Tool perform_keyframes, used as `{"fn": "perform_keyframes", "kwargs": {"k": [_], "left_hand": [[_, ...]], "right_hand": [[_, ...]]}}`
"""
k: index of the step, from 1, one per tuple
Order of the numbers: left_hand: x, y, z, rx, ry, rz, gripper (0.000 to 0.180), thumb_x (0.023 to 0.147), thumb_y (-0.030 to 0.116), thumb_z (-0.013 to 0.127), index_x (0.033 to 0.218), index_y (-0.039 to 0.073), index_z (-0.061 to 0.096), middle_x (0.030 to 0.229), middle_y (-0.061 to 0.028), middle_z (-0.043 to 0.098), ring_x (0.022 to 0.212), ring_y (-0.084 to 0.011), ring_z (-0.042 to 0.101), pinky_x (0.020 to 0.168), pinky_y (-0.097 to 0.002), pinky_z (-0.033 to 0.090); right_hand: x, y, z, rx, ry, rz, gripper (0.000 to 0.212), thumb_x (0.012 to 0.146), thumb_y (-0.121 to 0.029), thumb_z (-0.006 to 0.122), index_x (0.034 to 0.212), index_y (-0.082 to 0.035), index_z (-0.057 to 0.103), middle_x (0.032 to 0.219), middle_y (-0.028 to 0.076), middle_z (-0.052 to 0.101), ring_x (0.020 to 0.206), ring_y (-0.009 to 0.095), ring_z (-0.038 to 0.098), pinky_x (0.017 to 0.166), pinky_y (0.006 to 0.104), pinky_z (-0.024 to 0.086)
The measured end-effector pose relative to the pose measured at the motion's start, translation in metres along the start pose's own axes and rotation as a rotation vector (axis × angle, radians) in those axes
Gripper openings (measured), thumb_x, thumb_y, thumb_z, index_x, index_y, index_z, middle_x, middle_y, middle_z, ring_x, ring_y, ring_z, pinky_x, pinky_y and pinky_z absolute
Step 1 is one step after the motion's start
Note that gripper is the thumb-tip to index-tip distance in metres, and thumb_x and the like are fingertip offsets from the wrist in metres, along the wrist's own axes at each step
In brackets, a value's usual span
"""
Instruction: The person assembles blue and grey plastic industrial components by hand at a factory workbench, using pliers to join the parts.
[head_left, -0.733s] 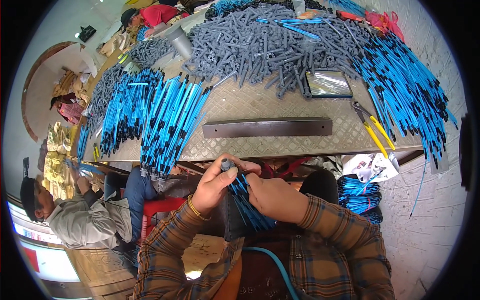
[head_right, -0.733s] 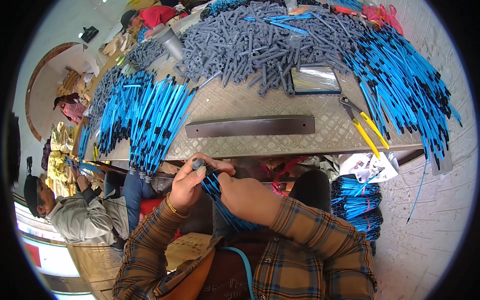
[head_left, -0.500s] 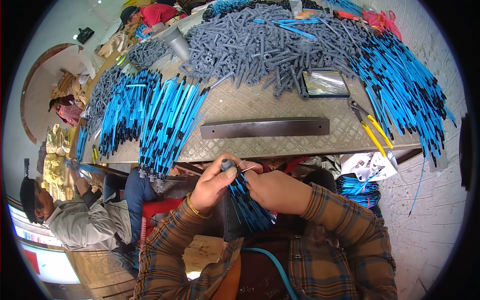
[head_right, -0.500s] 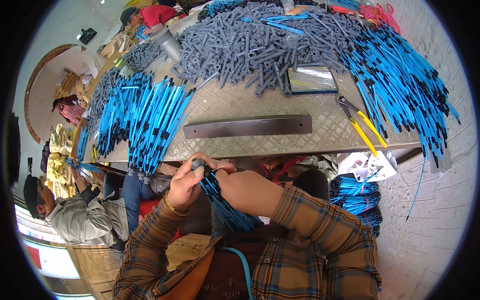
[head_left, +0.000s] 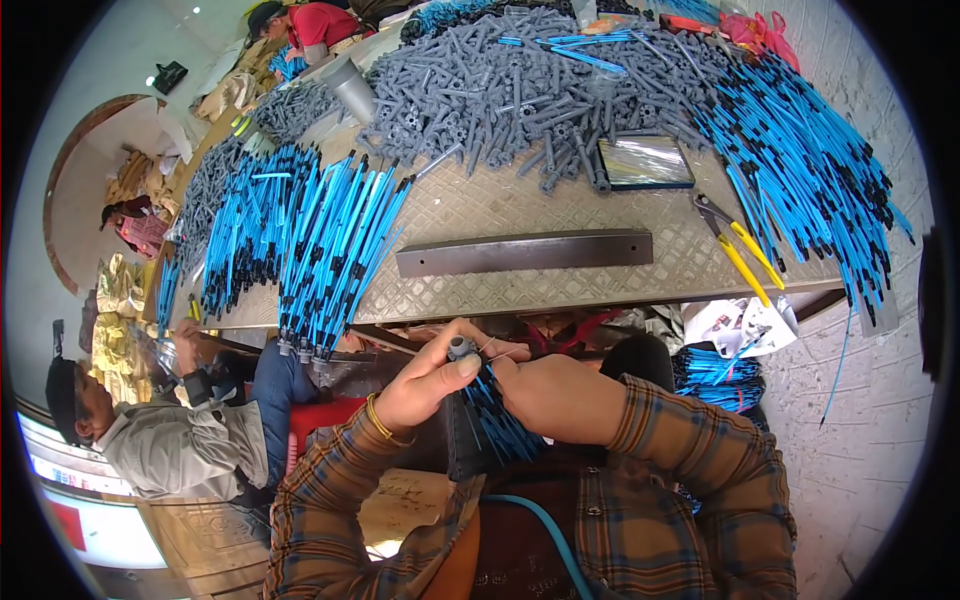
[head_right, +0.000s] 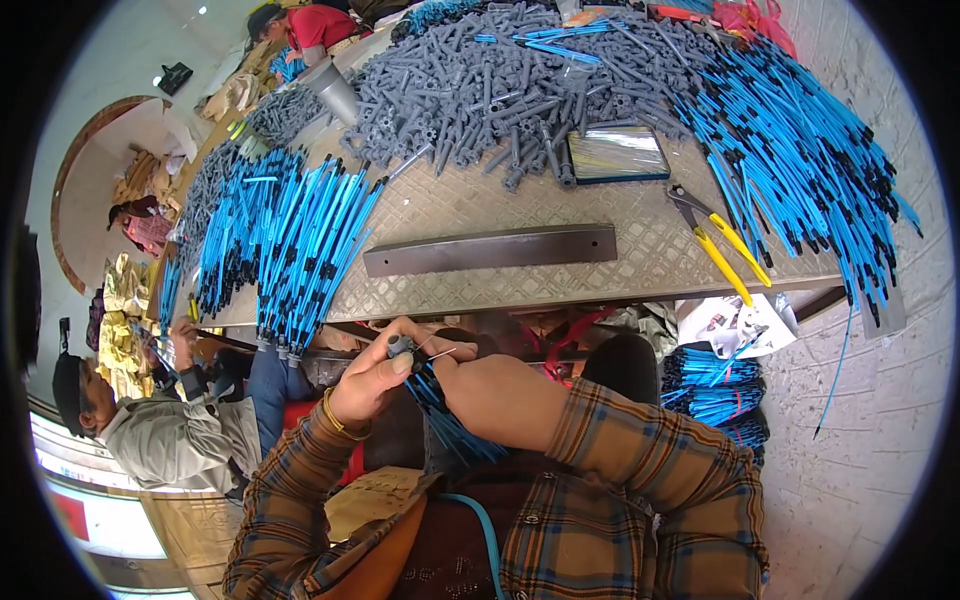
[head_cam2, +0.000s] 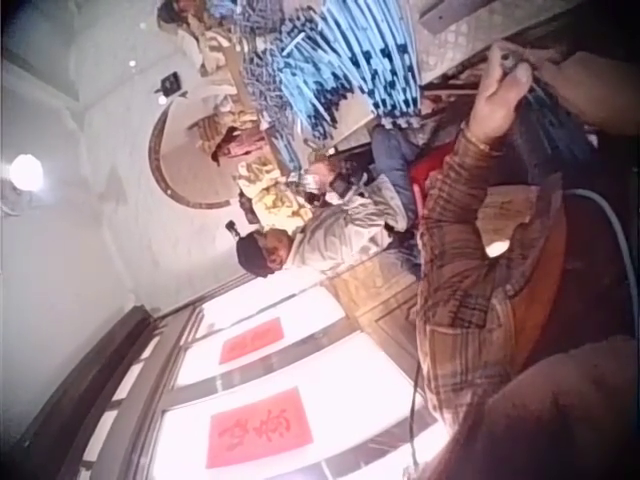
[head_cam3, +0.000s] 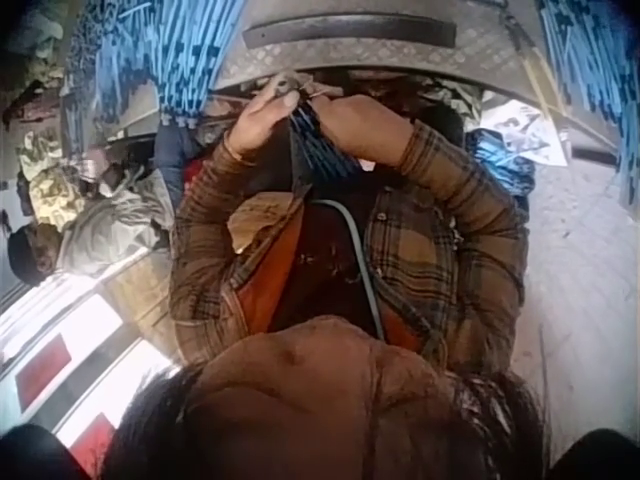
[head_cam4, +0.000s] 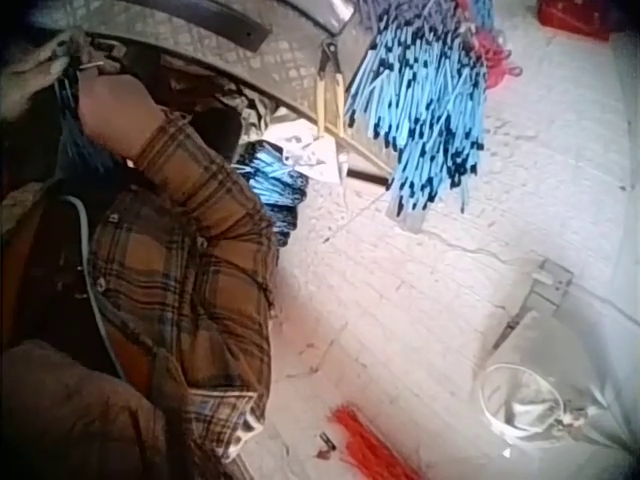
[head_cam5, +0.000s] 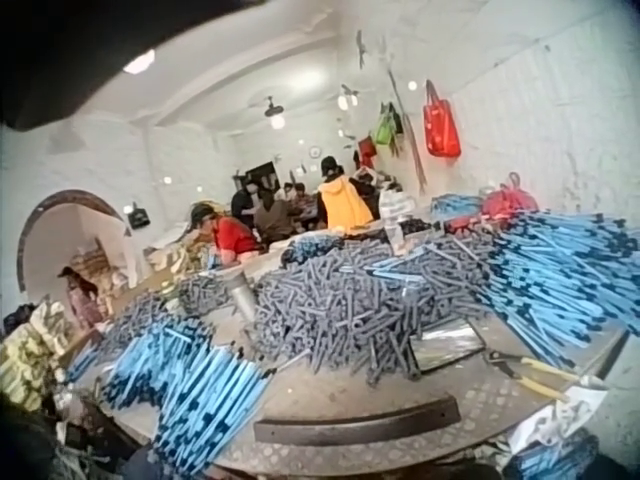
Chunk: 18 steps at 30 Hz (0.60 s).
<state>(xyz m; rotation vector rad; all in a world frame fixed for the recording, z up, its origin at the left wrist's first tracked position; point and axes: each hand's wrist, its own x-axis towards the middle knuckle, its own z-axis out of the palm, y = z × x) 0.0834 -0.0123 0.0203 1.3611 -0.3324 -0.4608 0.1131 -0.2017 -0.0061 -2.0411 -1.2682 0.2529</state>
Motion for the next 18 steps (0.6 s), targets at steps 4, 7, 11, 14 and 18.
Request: {"fn": "perform_keyframes", "kwargs": {"k": [4,7,11,14,18], "left_hand": [[0.001,0.002,0.007,-0.003,0.030,0.019,0.033,0.092,0.029,0.045,0.104,-0.001,0.042,0.118,-0.0260,0.050,0.113,-0.0297,0.047,0.098,-0.0388,0.032],[0.000,0.000,0.006,0.034,0.062,0.027,0.034,0.092,0.030,0.045,0.104,-0.001,0.042,0.118,-0.0262,0.050,0.113,-0.0300,0.047,0.098,-0.0387,0.032],[0.000,0.000,0.005,0.077,0.077,0.018,0.034,0.093,0.031,0.044,0.106,0.000,0.041,0.122,-0.0262,0.048,0.115,-0.0303,0.046,0.100,-0.0399,0.031],[0.000,0.001,0.004,0.060,0.072,0.003,0.034,0.093,0.031,0.044,0.106,0.000,0.041,0.122,-0.0267,0.047,0.114,-0.0303,0.047,0.100,-0.0399,0.031],[0.000,-0.002,0.001,0.005,0.049,0.034,0.034,0.093,0.031,0.044,0.106,0.000,0.041,0.123,-0.0276,0.046,0.114,-0.0296,0.046,0.100,-0.0398,0.031]], "right_hand": [[-0.003,0.001,-0.002,0.045,-0.001,0.003,0.018,0.082,-0.012,0.052,0.091,0.001,0.043,0.060,0.017,0.054,0.055,0.036,0.057,0.046,0.0430,0.045],[-0.006,0.001,0.007,0.099,0.085,0.016,0.018,0.083,-0.014,0.051,0.092,0.000,0.043,0.063,0.017,0.055,0.057,0.036,0.057,0.048,0.0430,0.045],[-0.009,-0.002,0.019,0.150,0.272,0.054,0.018,0.085,-0.016,0.051,0.092,-0.001,0.044,0.068,0.017,0.056,0.061,0.036,0.058,0.050,0.0429,0.046],[-0.008,-0.003,0.019,0.154,0.306,0.093,0.017,0.086,-0.017,0.051,0.090,-0.002,0.044,0.070,0.017,0.057,0.063,0.036,0.058,0.052,0.0430,0.046],[-0.004,0.002,0.010,0.067,0.215,-0.018,0.015,0.087,-0.016,0.052,0.087,-0.002,0.046,0.072,0.016,0.057,0.066,0.036,0.058,0.054,0.0417,0.046]]}}
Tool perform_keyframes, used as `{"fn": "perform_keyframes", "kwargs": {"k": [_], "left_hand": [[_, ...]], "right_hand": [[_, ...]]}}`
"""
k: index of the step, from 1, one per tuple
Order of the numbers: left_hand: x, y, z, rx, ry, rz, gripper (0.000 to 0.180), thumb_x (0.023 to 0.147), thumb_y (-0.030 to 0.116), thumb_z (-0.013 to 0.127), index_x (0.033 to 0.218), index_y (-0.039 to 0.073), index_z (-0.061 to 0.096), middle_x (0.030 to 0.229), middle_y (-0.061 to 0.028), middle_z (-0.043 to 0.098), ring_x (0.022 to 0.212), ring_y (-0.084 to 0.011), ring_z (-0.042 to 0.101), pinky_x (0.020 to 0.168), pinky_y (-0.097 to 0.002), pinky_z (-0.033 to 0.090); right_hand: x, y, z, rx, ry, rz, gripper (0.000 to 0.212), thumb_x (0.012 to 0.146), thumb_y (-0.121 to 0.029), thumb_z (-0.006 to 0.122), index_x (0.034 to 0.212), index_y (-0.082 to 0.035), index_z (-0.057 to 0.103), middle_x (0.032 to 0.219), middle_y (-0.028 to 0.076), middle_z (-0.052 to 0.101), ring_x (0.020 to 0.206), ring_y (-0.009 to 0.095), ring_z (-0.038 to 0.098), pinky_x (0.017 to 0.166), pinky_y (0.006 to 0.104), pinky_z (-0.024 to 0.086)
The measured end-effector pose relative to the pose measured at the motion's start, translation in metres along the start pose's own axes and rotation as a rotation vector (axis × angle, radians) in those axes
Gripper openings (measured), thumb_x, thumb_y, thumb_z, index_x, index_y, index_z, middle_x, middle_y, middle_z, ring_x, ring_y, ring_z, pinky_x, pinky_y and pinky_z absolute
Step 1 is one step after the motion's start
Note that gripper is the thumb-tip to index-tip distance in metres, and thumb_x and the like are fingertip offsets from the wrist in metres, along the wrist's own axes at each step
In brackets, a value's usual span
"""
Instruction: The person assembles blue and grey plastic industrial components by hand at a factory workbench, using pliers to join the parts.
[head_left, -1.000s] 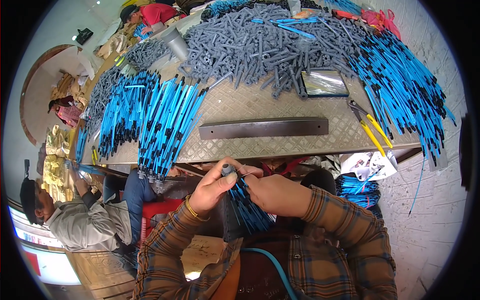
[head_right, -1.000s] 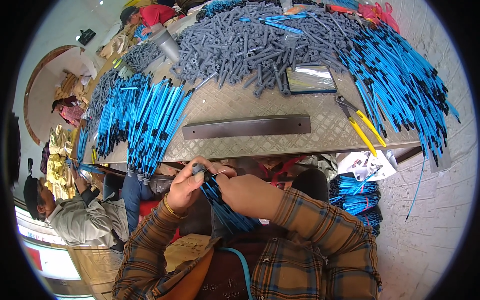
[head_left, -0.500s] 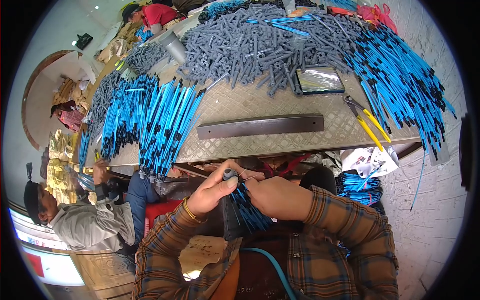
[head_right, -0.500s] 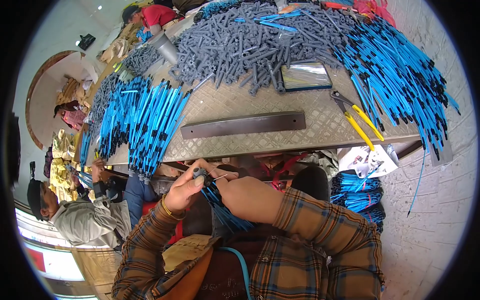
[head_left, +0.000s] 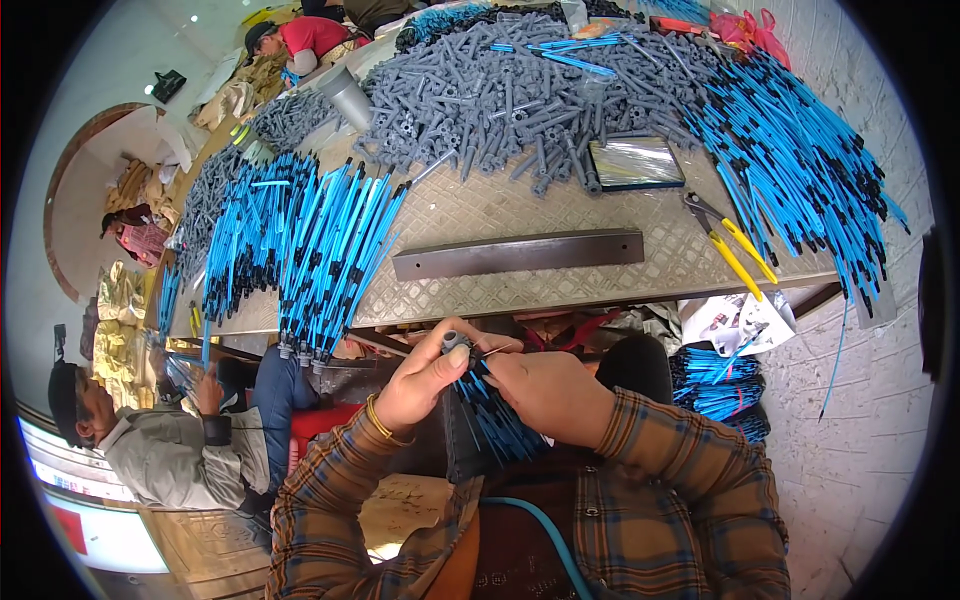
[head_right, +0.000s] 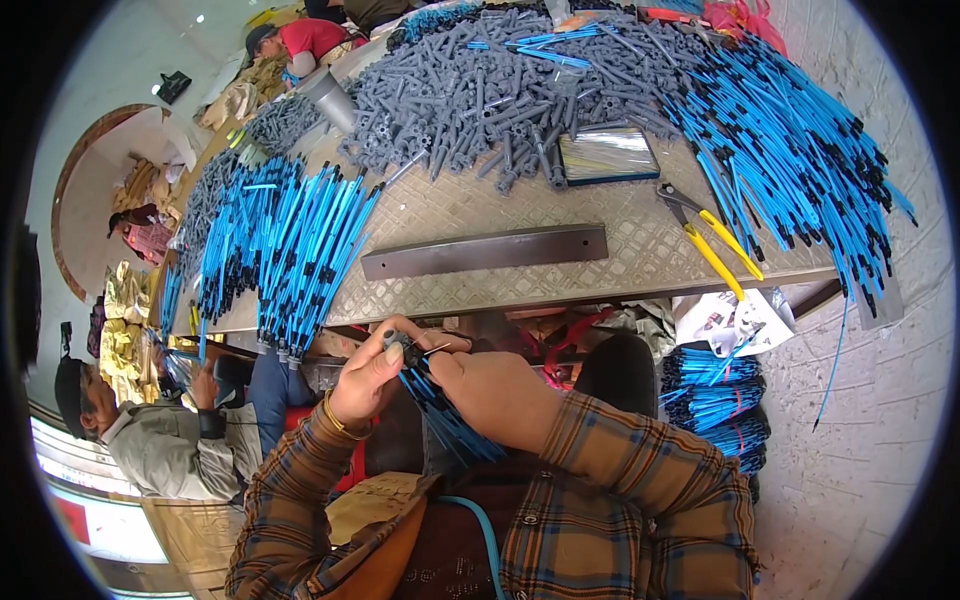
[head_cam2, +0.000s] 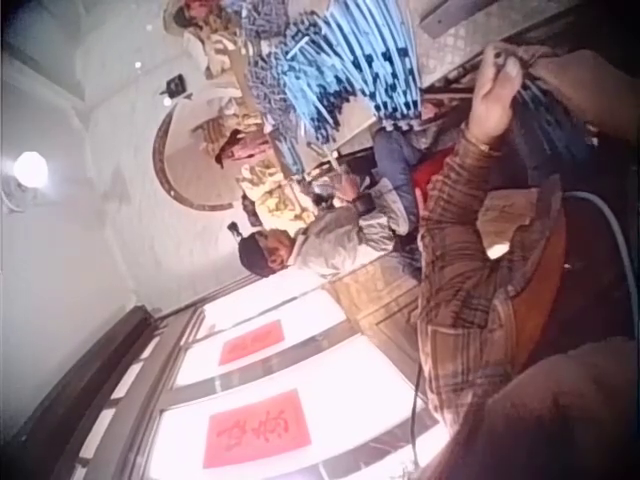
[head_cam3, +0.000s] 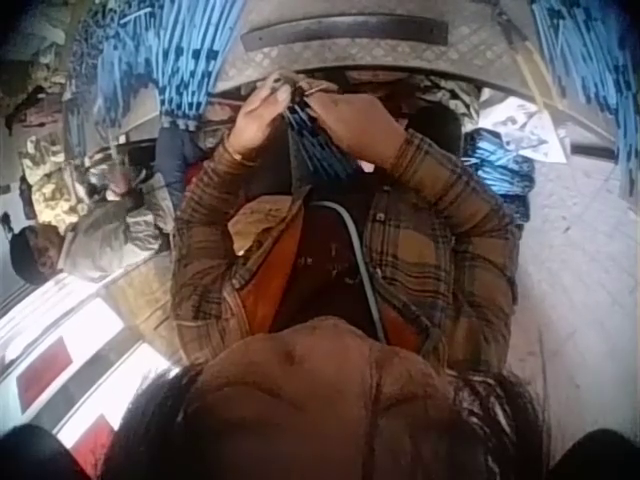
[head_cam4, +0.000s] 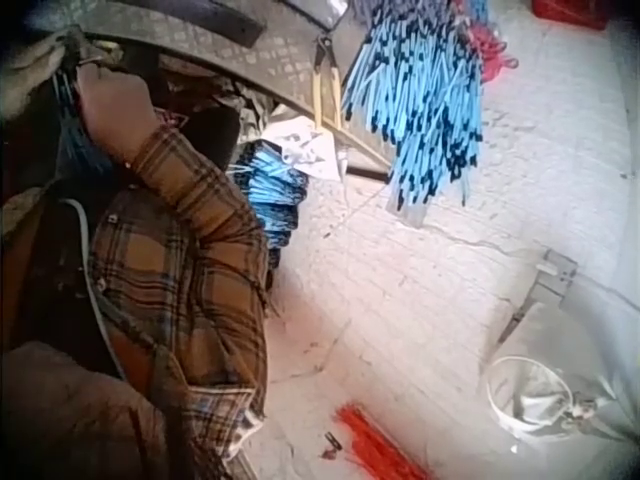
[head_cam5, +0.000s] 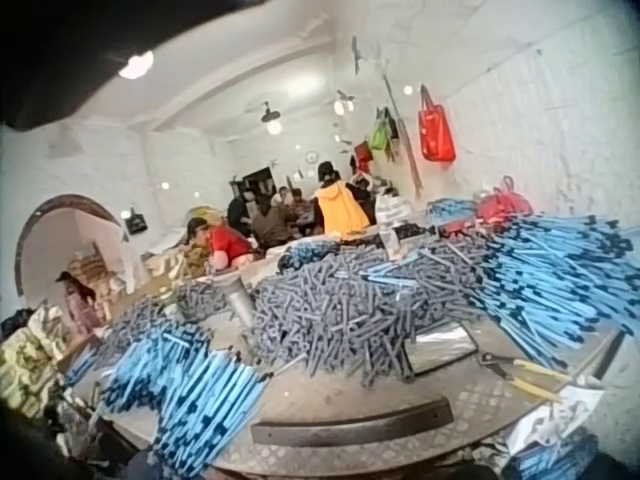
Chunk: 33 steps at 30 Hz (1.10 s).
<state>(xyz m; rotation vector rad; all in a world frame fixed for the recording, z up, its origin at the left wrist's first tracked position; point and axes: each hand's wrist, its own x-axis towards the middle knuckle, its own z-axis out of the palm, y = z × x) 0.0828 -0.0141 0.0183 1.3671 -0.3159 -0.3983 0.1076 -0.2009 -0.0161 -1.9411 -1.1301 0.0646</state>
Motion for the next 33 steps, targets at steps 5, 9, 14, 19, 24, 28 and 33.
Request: {"fn": "perform_keyframes", "kwargs": {"k": [5,9,14,19,24,28,33], "left_hand": [[-0.001,0.003,0.000,-0.047,-0.033,-0.013,0.034,0.093,0.031,0.045,0.107,0.001,0.040,0.123,-0.0284,0.045,0.115,-0.0294,0.045,0.100,-0.0399,0.031],[-0.003,0.002,0.002,-0.033,0.007,-0.021,0.035,0.093,0.032,0.045,0.107,0.001,0.040,0.123,-0.0280,0.045,0.115,-0.0287,0.045,0.100,-0.0398,0.030],[-0.003,-0.001,0.001,0.011,0.049,0.009,0.035,0.093,0.032,0.045,0.108,0.001,0.040,0.122,-0.0257,0.047,0.114,-0.0269,0.046,0.100,-0.0389,0.031],[-0.001,0.001,0.002,0.022,0.095,0.001,0.030,0.092,0.026,0.043,0.105,-0.001,0.042,0.119,-0.0289,0.048,0.113,-0.0322,0.048,0.099,-0.0422,0.032],[-0.002,-0.001,0.000,0.047,0.096,0.007,0.030,0.092,0.027,0.043,0.104,-0.001,0.043,0.118,-0.0283,0.049,0.113,-0.0321,0.048,0.099,-0.0422,0.032],[-0.003,-0.003,-0.004,0.072,0.063,0.009,0.033,0.093,0.031,0.045,0.105,0.000,0.043,0.120,-0.0203,0.050,0.110,-0.0234,0.047,0.097,-0.0367,0.033],[-0.003,-0.003,-0.003,0.086,0.048,-0.009,0.035,0.093,0.032,0.044,0.107,0.001,0.042,0.122,-0.0232,0.048,0.112,-0.0252,0.047,0.098,-0.0375,0.033]], "right_hand": [[0.003,0.001,-0.001,0.066,-0.003,0.022,0.015,0.086,-0.016,0.052,0.083,-0.003,0.046,0.070,0.014,0.056,0.066,0.035,0.057,0.055,0.0407,0.045],[0.003,0.006,0.002,0.137,0.071,-0.026,0.016,0.086,-0.018,0.053,0.083,-0.004,0.046,0.069,0.014,0.055,0.063,0.034,0.056,0.055,0.0403,0.044],[0.000,0.000,0.001,0.090,0.084,0.023,0.017,0.085,-0.019,0.056,0.084,-0.004,0.047,0.068,0.014,0.054,0.061,0.033,0.055,0.053,0.0402,0.043],[-0.001,-0.001,0.004,0.151,0.123,0.085,0.017,0.084,-0.018,0.057,0.086,-0.004,0.048,0.066,0.014,0.054,0.059,0.033,0.055,0.052,0.0394,0.043],[-0.003,-0.006,-0.003,0.286,0.087,0.145,0.017,0.084,-0.018,0.057,0.088,-0.005,0.048,0.066,0.014,0.055,0.059,0.033,0.056,0.052,0.0387,0.043],[-0.002,-0.003,0.000,0.270,0.094,0.127,0.017,0.084,-0.019,0.057,0.090,-0.006,0.049,0.067,0.014,0.056,0.059,0.033,0.058,0.052,0.0382,0.044],[-0.002,0.001,0.005,0.201,0.126,0.091,0.016,0.085,-0.019,0.056,0.090,-0.005,0.048,0.067,0.015,0.056,0.060,0.034,0.058,0.052,0.0399,0.044]]}}
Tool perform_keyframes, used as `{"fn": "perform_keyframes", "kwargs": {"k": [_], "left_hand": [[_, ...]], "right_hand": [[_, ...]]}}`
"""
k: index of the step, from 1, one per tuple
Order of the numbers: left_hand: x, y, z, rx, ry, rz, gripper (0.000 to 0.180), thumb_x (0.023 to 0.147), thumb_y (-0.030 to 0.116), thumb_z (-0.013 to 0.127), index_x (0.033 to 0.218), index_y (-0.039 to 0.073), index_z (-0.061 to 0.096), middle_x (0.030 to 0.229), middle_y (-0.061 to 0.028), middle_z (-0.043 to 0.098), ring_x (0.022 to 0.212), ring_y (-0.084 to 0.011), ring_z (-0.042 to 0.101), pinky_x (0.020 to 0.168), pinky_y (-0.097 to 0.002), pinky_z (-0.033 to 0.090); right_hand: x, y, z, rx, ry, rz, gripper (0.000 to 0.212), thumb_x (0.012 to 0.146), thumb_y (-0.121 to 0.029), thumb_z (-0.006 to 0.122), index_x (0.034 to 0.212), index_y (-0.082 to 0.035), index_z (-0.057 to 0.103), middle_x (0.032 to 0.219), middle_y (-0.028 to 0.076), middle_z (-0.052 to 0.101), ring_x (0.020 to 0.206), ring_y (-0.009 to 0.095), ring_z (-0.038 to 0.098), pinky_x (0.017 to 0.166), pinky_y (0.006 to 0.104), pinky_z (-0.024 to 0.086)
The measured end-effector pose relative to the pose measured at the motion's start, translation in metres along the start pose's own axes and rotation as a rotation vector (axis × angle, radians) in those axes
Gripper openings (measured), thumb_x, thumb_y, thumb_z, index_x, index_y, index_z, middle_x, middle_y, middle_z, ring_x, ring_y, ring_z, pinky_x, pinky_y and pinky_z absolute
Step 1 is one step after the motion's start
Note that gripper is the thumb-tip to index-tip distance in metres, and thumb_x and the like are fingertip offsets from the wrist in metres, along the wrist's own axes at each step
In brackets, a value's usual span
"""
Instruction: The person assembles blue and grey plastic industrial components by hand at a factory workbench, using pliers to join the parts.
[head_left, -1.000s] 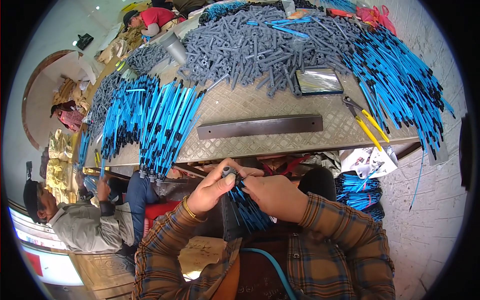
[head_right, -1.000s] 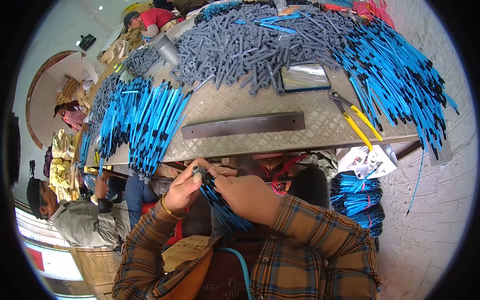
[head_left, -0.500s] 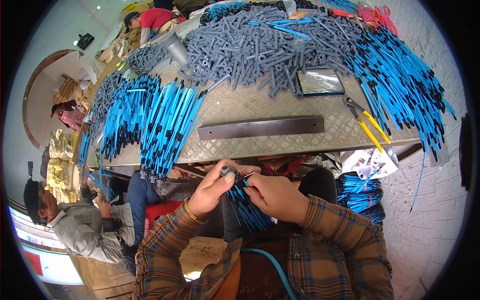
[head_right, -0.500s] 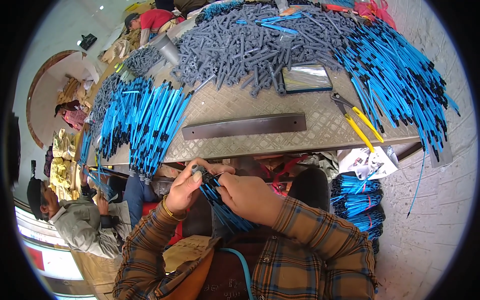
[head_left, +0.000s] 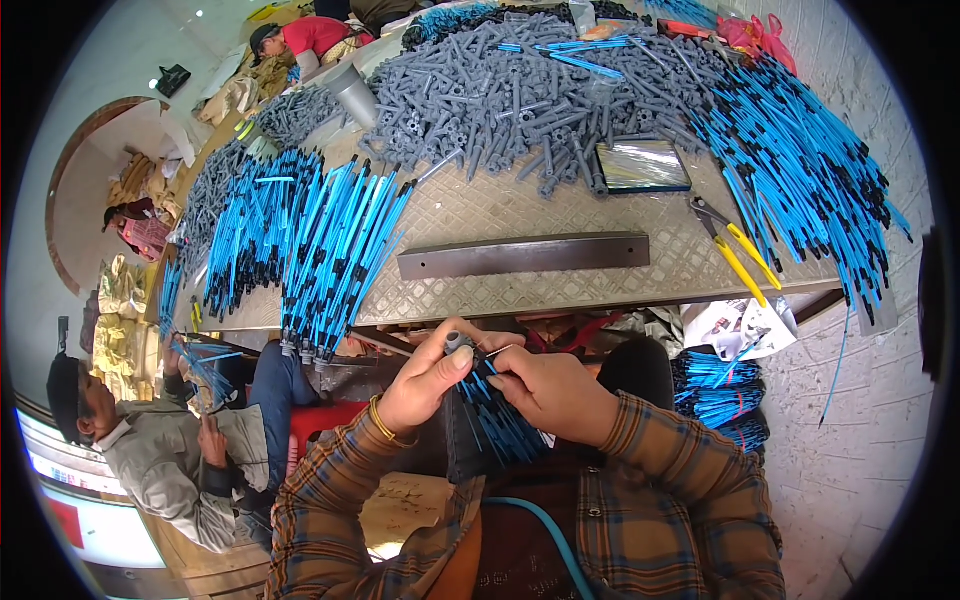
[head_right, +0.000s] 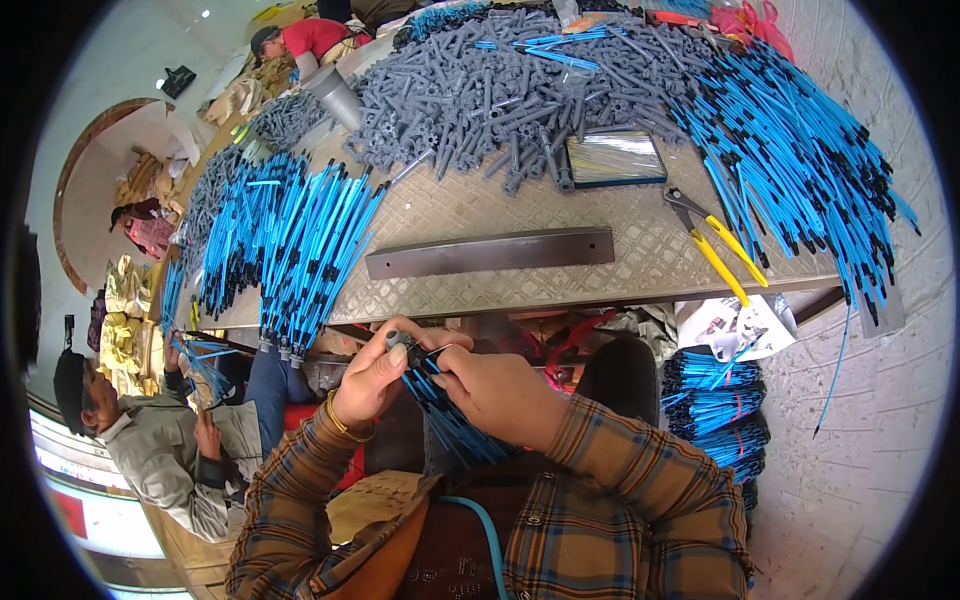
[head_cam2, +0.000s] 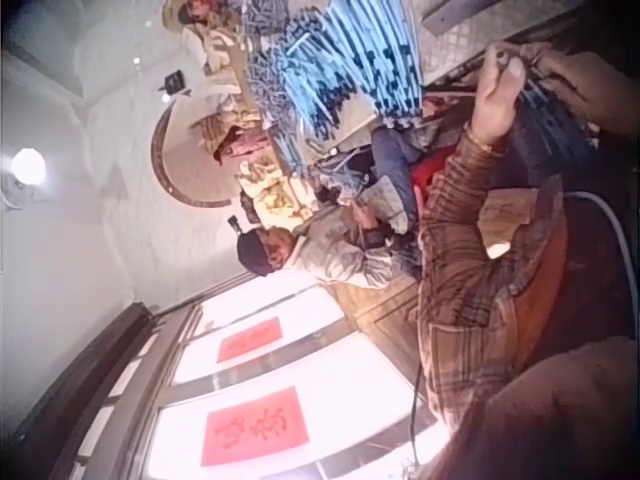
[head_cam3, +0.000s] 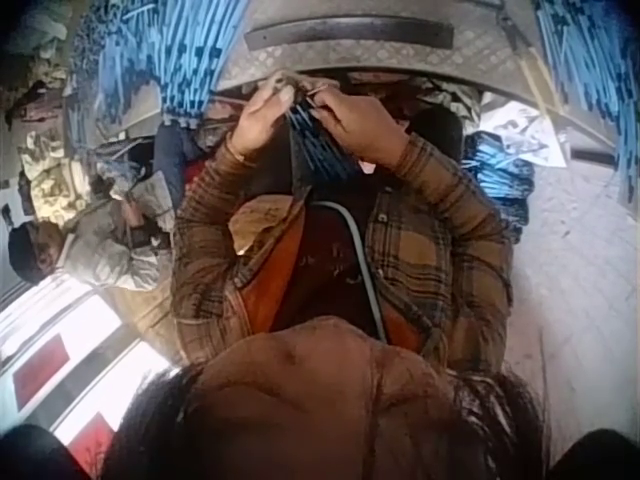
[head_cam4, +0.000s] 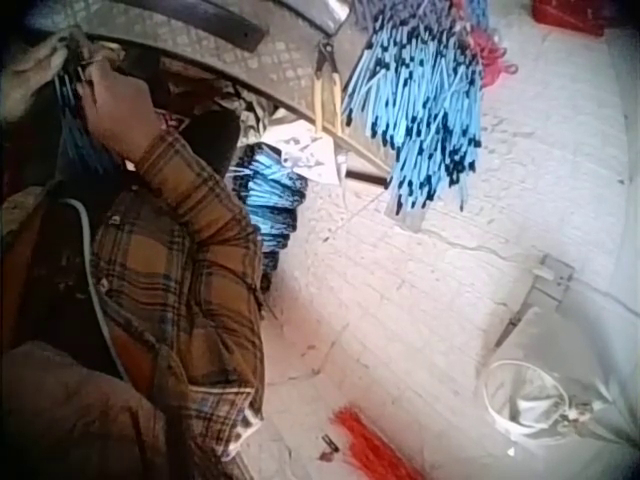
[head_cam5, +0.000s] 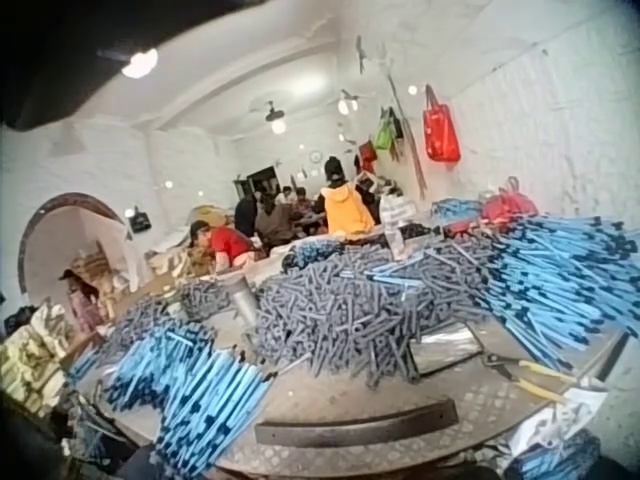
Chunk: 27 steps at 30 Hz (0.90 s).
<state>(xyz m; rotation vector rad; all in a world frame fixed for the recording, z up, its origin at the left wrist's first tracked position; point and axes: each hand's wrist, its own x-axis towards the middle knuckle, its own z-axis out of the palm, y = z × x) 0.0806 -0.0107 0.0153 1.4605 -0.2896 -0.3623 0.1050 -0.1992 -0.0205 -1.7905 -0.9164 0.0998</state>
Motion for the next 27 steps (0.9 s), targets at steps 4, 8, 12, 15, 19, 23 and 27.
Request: {"fn": "perform_keyframes", "kwargs": {"k": [4,8,12,15,19,23,27], "left_hand": [[0.001,0.004,0.003,-0.055,-0.034,0.014,0.036,0.093,0.033,0.044,0.107,0.000,0.040,0.124,-0.0260,0.045,0.115,-0.0271,0.045,0.099,-0.0389,0.032],[0.002,0.005,0.005,-0.083,-0.057,0.010,0.033,0.094,0.031,0.043,0.107,0.001,0.040,0.125,-0.0274,0.045,0.116,-0.0273,0.045,0.099,-0.0395,0.032],[0.001,0.005,0.009,-0.058,-0.027,0.017,0.024,0.092,0.022,0.047,0.104,0.002,0.040,0.123,-0.0262,0.047,0.115,-0.0261,0.046,0.098,-0.0386,0.034],[-0.003,0.005,0.015,0.058,0.003,0.024,0.021,0.090,0.014,0.050,0.104,0.002,0.040,0.121,-0.0257,0.049,0.114,-0.0280,0.048,0.098,-0.0389,0.035],[-0.007,0.002,0.028,0.088,0.137,0.004,0.017,0.088,0.005,0.051,0.101,0.003,0.041,0.116,-0.0226,0.053,0.110,-0.0227,0.051,0.095,-0.0355,0.038],[-0.004,-0.003,0.037,0.091,0.266,0.078,0.011,0.087,0.004,0.054,0.092,0.002,0.043,0.105,-0.0158,0.061,0.096,-0.0134,0.055,0.084,-0.0283,0.044],[-0.002,-0.006,0.044,0.019,0.384,0.065,0.008,0.087,0.002,0.053,0.088,0.002,0.045,0.098,-0.0147,0.063,0.090,-0.0118,0.057,0.080,-0.0267,0.046]], "right_hand": [[0.003,-0.003,-0.001,-0.048,-0.030,-0.016,0.016,0.086,-0.019,0.055,0.089,-0.005,0.048,0.067,0.016,0.056,0.061,0.035,0.058,0.052,0.0417,0.044],[0.002,-0.005,-0.002,-0.151,-0.053,-0.040,0.014,0.085,-0.018,0.054,0.087,-0.005,0.048,0.065,0.016,0.056,0.061,0.034,0.057,0.051,0.0427,0.044],[-0.002,-0.004,-0.001,-0.258,-0.053,-0.110,0.012,0.084,-0.017,0.053,0.086,-0.006,0.049,0.064,0.014,0.056,0.060,0.033,0.058,0.051,0.0423,0.044],[-0.003,-0.005,-0.002,-0.285,-0.045,-0.142,0.010,0.084,-0.015,0.053,0.087,-0.006,0.050,0.065,0.013,0.056,0.060,0.032,0.058,0.050,0.0417,0.044],[-0.004,-0.002,-0.001,-0.268,-0.070,-0.165,0.009,0.084,-0.014,0.053,0.089,-0.007,0.052,0.069,0.011,0.057,0.062,0.030,0.059,0.051,0.0400,0.045],[-0.003,-0.001,-0.003,-0.188,-0.068,-0.154,0.010,0.084,-0.014,0.054,0.091,-0.007,0.053,0.072,0.011,0.058,0.064,0.030,0.058,0.052,0.0391,0.046],[0.000,-0.004,-0.010,-0.122,-0.106,-0.134,0.011,0.084,-0.015,0.054,0.092,-0.007,0.053,0.071,0.011,0.057,0.065,0.031,0.058,0.054,0.0391,0.046]]}}
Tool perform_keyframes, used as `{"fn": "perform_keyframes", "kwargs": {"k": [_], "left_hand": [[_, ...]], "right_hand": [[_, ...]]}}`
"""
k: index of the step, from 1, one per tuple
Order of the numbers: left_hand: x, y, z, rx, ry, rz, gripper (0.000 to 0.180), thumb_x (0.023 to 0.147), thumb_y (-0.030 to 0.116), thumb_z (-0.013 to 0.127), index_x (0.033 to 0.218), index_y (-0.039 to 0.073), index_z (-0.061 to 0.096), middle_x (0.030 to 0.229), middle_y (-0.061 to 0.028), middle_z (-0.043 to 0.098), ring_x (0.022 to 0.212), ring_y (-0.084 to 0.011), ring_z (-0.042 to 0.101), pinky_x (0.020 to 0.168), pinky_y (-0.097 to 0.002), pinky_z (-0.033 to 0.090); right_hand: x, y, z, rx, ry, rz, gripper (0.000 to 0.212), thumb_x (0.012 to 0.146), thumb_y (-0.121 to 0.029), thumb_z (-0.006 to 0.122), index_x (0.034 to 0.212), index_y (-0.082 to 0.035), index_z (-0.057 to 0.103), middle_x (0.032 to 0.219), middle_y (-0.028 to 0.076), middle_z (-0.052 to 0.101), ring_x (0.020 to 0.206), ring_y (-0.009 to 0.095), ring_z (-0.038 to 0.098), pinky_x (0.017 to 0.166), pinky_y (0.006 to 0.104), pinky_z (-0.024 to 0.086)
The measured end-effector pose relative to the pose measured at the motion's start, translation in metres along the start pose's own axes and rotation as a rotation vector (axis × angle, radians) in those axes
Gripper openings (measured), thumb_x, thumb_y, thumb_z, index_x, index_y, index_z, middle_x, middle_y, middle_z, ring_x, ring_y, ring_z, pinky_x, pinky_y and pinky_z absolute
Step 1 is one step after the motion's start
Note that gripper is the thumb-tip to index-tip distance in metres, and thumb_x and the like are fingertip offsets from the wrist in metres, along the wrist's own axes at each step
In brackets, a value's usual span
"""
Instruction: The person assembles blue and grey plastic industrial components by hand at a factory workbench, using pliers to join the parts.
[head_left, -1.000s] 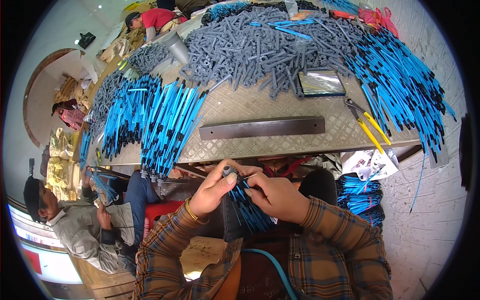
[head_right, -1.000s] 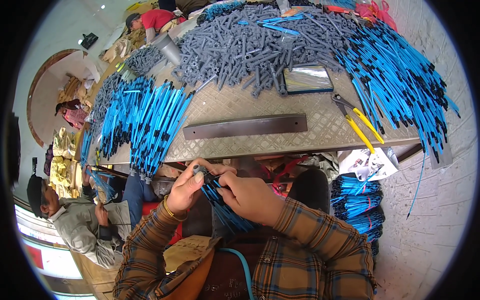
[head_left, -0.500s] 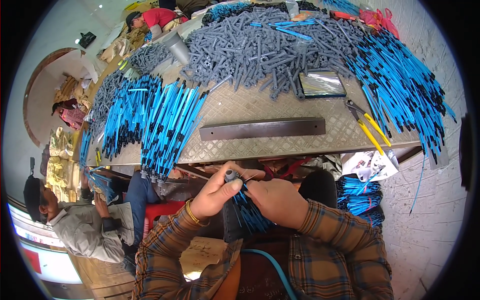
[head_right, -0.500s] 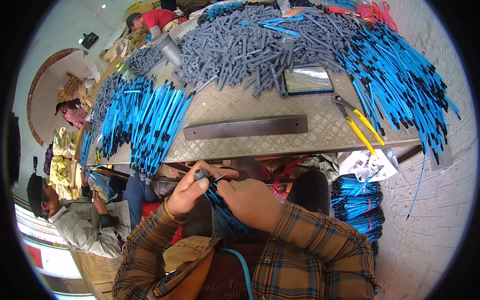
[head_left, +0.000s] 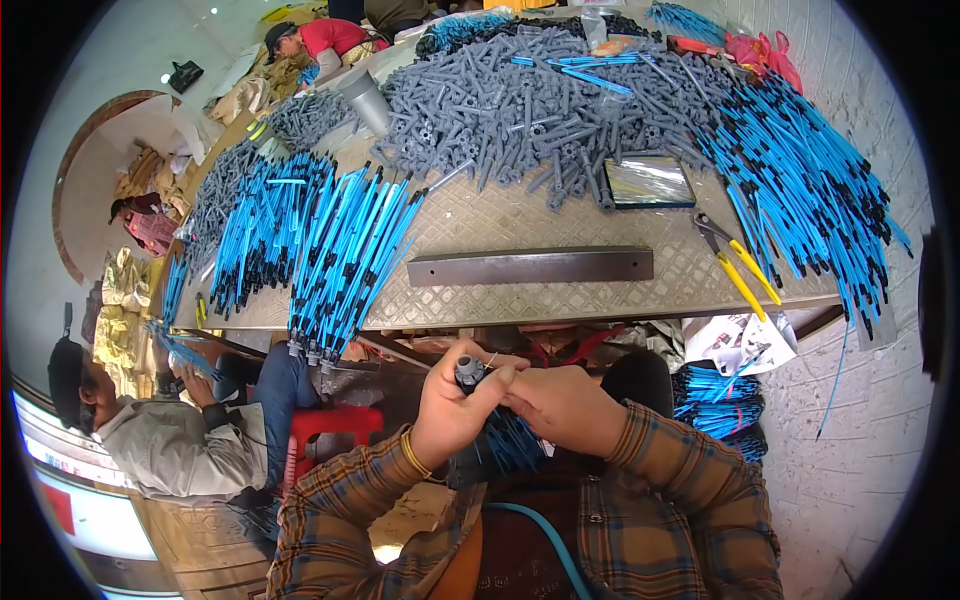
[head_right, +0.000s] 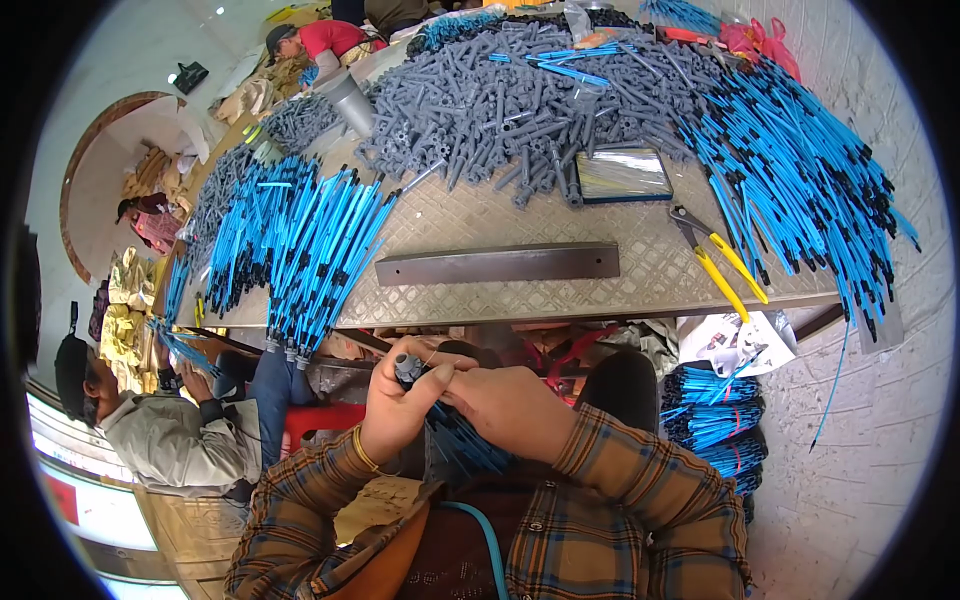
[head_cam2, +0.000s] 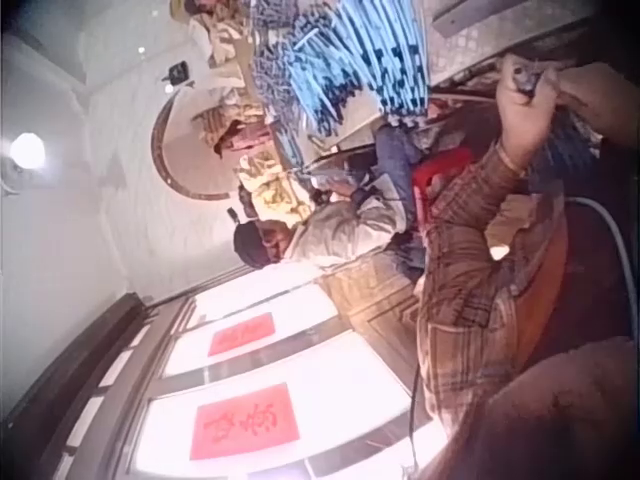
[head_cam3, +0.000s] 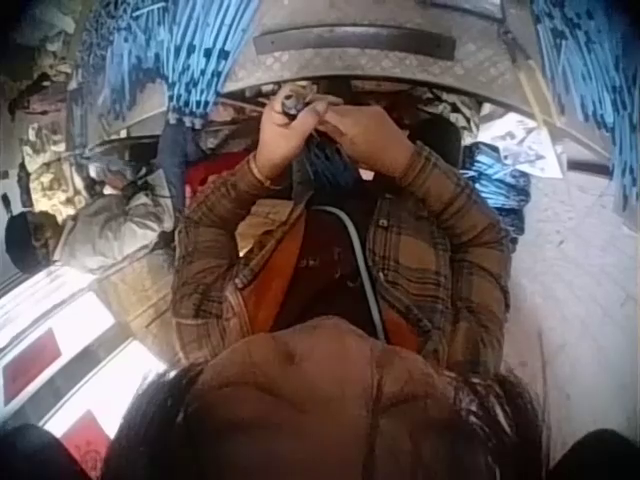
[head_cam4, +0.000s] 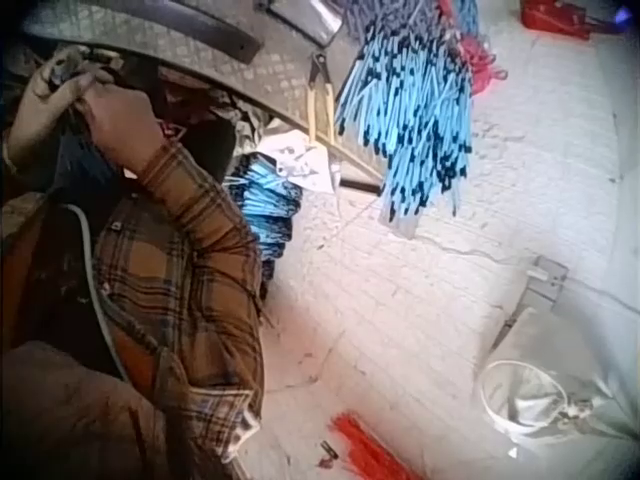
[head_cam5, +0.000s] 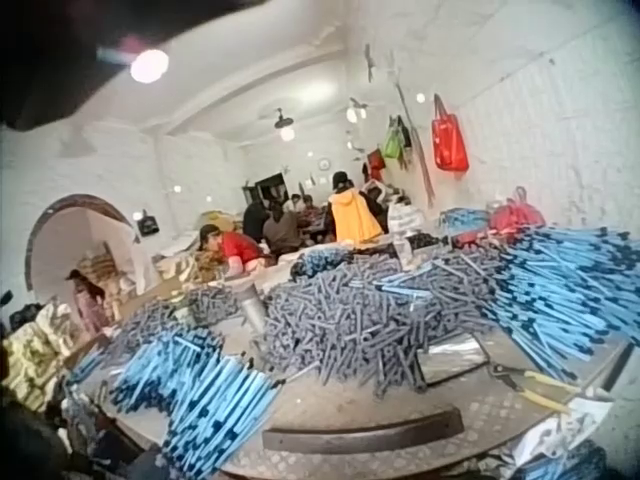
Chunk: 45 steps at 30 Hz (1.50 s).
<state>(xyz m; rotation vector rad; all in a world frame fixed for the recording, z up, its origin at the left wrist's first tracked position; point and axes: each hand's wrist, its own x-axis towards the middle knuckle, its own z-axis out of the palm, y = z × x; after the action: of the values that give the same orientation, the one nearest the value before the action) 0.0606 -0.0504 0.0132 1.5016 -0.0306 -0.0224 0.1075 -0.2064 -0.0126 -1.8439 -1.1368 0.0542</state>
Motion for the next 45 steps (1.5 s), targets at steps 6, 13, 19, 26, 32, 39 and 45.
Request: {"fn": "perform_keyframes", "kwargs": {"k": [6,13,19,26,32,39,45], "left_hand": [[0.002,-0.001,0.003,0.015,0.024,0.039,0.007,0.086,0.002,0.053,0.086,0.001,0.046,0.093,-0.0134,0.064,0.087,-0.0107,0.057,0.077,-0.0256,0.047],[0.012,-0.012,0.004,0.138,-0.050,0.085,0.007,0.085,0.001,0.052,0.086,0.002,0.045,0.090,-0.0130,0.065,0.084,-0.0124,0.059,0.075,-0.0260,0.047],[0.020,-0.009,0.024,0.129,-0.078,0.038,0.009,0.084,0.001,0.052,0.087,0.003,0.043,0.081,-0.0112,0.063,0.075,-0.0145,0.060,0.073,-0.0275,0.048],[0.017,0.016,0.053,0.074,-0.113,0.099,0.010,0.081,-0.001,0.054,0.085,0.002,0.046,0.073,-0.0051,0.060,0.070,-0.0109,0.059,0.062,-0.0256,0.048],[-0.004,0.024,0.061,0.376,-0.041,0.179,0.015,0.077,0.000,0.058,0.085,0.003,0.046,0.072,-0.0069,0.059,0.066,-0.0126,0.059,0.061,-0.0263,0.047],[-0.020,0.016,0.058,0.593,-0.080,0.151,0.019,0.074,0.003,0.063,0.084,0.004,0.046,0.073,-0.0066,0.059,0.064,-0.0132,0.057,0.059,-0.0262,0.045],[-0.013,0.003,0.035,0.510,-0.117,0.213,0.021,0.074,0.009,0.066,0.081,0.005,0.047,0.062,-0.0058,0.050,0.056,-0.0093,0.049,0.052,-0.0257,0.041]], "right_hand": [[-0.003,-0.001,0.001,-0.004,-0.019,0.037,0.014,0.085,-0.016,0.055,0.094,-0.006,0.053,0.078,0.012,0.060,0.069,0.029,0.060,0.057,0.0370,0.048],[-0.035,0.013,-0.002,0.506,0.161,0.167,0.027,0.086,-0.014,0.055,0.110,-0.005,0.047,0.096,0.014,0.060,0.079,0.023,0.063,0.067,0.0318,0.050],[-0.084,0.077,0.033,0.586,0.303,0.309,0.042,0.089,-0.021,0.053,0.125,-0.004,0.038,0.108,0.018,0.055,0.100,0.024,0.055,0.080,0.0347,0.046],[-0.071,0.034,-0.004,0.459,-0.211,0.317,0.052,0.086,-0.023,0.052,0.131,-0.004,0.033,0.109,0.022,0.054,0.101,0.034,0.054,0.087,0.0395,0.042],[-0.060,0.020,-0.060,0.312,0.093,-0.021,0.045,0.076,-0.014,0.061,0.117,-0.002,0.047,0.097,0.016,0.058,0.087,0.029,0.058,0.077,0.0358,0.046],[-0.035,0.006,-0.062,0.265,0.071,-0.180,0.033,0.077,-0.018,0.066,0.103,-0.003,0.054,0.094,0.014,0.058,0.085,0.030,0.057,0.073,0.0358,0.046],[-0.024,0.005,-0.048,-0.035,0.075,-0.268,0.025,0.073,-0.013,0.066,0.093,-0.003,0.056,0.085,0.010,0.059,0.076,0.028,0.057,0.066,0.0365,0.046]]}}
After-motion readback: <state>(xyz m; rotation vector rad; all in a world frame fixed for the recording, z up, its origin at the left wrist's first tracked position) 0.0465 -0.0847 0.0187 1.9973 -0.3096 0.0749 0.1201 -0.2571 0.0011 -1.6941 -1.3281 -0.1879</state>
